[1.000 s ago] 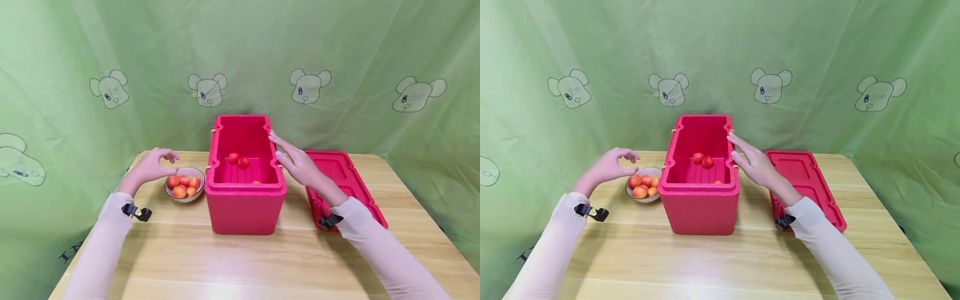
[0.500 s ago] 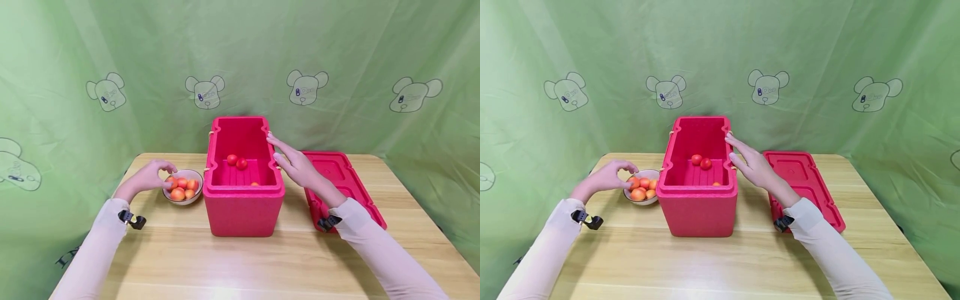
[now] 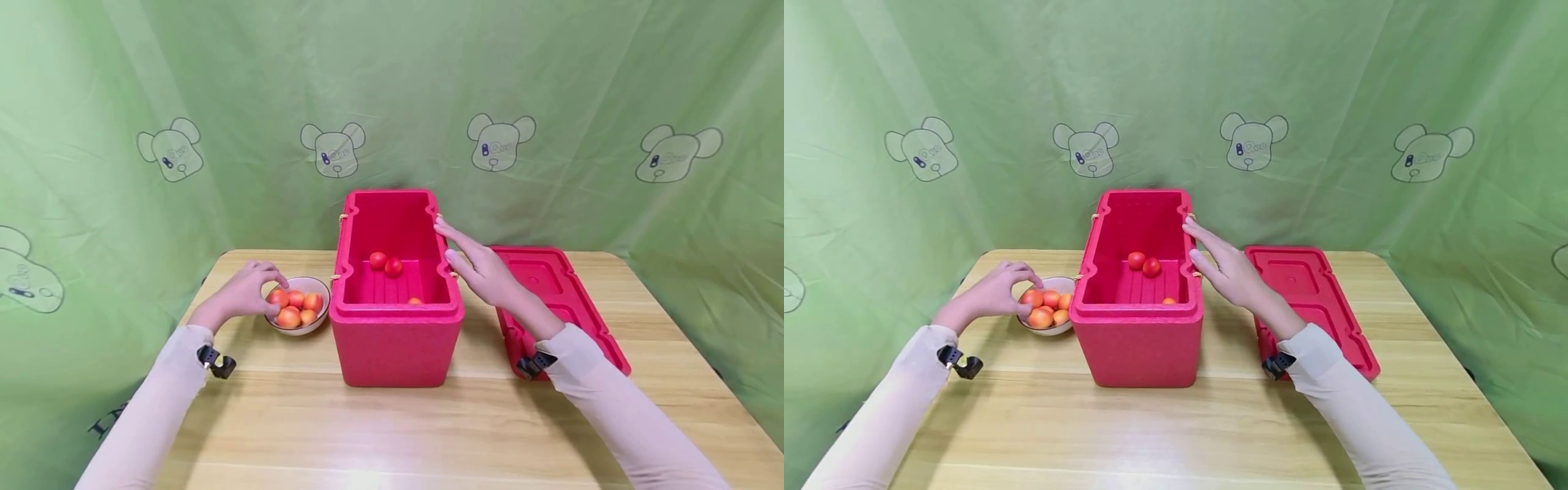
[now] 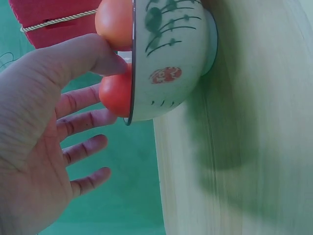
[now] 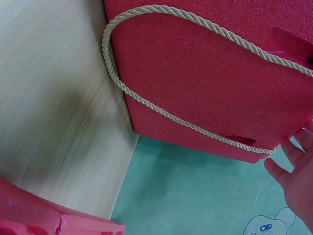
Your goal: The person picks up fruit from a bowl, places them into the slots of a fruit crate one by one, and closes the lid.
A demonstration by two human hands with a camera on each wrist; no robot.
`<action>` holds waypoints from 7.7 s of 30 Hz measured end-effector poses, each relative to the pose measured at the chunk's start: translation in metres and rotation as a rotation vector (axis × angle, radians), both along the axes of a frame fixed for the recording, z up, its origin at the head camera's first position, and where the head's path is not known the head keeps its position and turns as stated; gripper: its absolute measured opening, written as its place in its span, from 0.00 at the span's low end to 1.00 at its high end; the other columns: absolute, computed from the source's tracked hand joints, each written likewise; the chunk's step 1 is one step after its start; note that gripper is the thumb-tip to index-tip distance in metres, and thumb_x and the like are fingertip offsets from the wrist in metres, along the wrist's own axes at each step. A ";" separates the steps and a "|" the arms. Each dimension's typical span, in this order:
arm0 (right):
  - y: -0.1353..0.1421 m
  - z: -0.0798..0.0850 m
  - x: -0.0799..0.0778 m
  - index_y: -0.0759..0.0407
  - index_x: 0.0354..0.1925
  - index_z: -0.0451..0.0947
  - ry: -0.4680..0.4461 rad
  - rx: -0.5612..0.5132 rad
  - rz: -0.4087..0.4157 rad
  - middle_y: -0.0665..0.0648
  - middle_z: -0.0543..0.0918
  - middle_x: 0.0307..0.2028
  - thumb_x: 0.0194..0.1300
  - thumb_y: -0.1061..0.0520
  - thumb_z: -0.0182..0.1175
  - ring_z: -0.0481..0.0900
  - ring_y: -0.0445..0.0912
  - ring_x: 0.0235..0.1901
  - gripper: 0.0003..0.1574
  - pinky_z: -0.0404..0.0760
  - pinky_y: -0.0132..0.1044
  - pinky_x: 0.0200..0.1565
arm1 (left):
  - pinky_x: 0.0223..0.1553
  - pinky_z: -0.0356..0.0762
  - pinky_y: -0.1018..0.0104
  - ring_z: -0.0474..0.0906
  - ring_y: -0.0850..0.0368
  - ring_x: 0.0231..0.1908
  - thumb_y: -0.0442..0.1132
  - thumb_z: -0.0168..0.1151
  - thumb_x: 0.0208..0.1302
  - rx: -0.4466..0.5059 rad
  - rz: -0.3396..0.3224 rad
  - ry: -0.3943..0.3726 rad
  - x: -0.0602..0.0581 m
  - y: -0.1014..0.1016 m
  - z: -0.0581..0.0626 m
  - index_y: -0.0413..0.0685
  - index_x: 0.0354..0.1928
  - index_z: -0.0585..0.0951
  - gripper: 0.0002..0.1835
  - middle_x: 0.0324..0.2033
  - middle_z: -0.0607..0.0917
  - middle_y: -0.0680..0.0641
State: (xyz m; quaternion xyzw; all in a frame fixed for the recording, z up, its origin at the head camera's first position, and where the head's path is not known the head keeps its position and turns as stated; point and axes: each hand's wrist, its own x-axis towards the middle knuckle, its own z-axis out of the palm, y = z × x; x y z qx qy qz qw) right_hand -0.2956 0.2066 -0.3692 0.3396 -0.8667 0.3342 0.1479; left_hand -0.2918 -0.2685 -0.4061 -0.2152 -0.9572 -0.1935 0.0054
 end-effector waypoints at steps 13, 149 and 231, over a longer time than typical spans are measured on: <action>-0.001 0.000 -0.001 0.45 0.79 0.58 0.012 -0.007 0.005 0.46 0.58 0.79 0.77 0.49 0.51 0.59 0.47 0.78 0.36 0.70 0.56 0.69 | 0.55 0.71 0.44 0.70 0.42 0.54 0.36 0.76 0.44 -0.011 -0.044 0.003 0.002 0.003 0.002 0.45 0.46 0.87 0.22 0.49 0.84 0.42; 0.003 -0.004 0.000 0.44 0.79 0.57 0.000 -0.023 0.002 0.46 0.58 0.79 0.77 0.50 0.51 0.58 0.48 0.78 0.36 0.73 0.56 0.67 | 0.52 0.68 0.50 0.71 0.48 0.47 0.44 0.68 0.56 -0.365 -0.408 0.498 -0.029 0.166 0.144 0.47 0.45 0.86 0.15 0.43 0.84 0.47; 0.004 -0.001 0.000 0.46 0.79 0.57 0.014 -0.035 0.000 0.48 0.59 0.79 0.77 0.50 0.52 0.60 0.50 0.77 0.37 0.76 0.57 0.64 | 0.46 0.71 0.53 0.74 0.50 0.44 0.50 0.71 0.54 -0.177 -0.210 0.226 -0.010 0.053 0.077 0.54 0.47 0.86 0.19 0.37 0.85 0.51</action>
